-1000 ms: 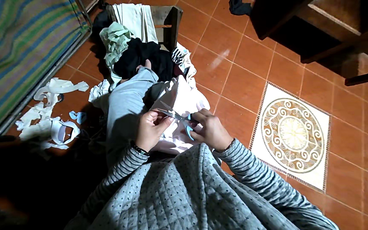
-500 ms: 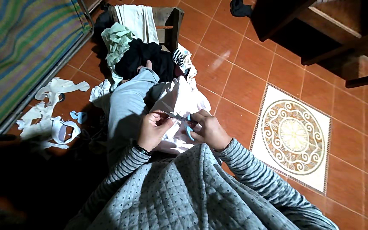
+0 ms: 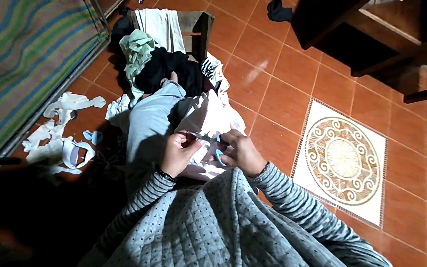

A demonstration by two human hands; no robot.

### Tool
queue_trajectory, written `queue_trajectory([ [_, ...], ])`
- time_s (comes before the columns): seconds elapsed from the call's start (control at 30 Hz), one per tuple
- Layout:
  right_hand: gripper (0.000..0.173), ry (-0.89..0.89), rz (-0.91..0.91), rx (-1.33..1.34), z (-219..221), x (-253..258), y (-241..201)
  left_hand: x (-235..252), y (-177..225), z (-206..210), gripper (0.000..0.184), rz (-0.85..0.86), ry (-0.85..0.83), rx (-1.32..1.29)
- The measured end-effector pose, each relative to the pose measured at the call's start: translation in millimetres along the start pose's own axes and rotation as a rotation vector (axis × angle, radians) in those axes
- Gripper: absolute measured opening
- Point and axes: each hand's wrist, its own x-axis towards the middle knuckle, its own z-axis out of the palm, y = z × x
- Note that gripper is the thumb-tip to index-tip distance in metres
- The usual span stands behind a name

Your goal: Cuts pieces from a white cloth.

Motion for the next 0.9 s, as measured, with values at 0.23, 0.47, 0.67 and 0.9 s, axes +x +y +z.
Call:
queue_trajectory([
  [0.23, 0.024, 0.051, -0.008, -0.039, 2.6, 3.8, -5.5, -3.3, 1.1, 3.5, 0.007, -0.022, -0.009, 0.023],
  [0.47, 0.039, 0.136, 0.093, 0.057, -8.4, 17.3, 29.3, 5.6, -4.0, -6.8, 0.016, -0.070, 0.039, -0.064],
  [0.67, 0.032, 0.055, 0.432, 0.022, -6.2, 27.8, 55.6, 37.1, -1.7, -16.7, 0.031, -0.437, 0.090, -0.127],
  [0.9, 0.044, 0.182, 0.674, 0.118, -7.4, 37.4, 78.1, 73.2, 3.0, -9.0, 0.036, -0.531, -0.032, -0.254],
])
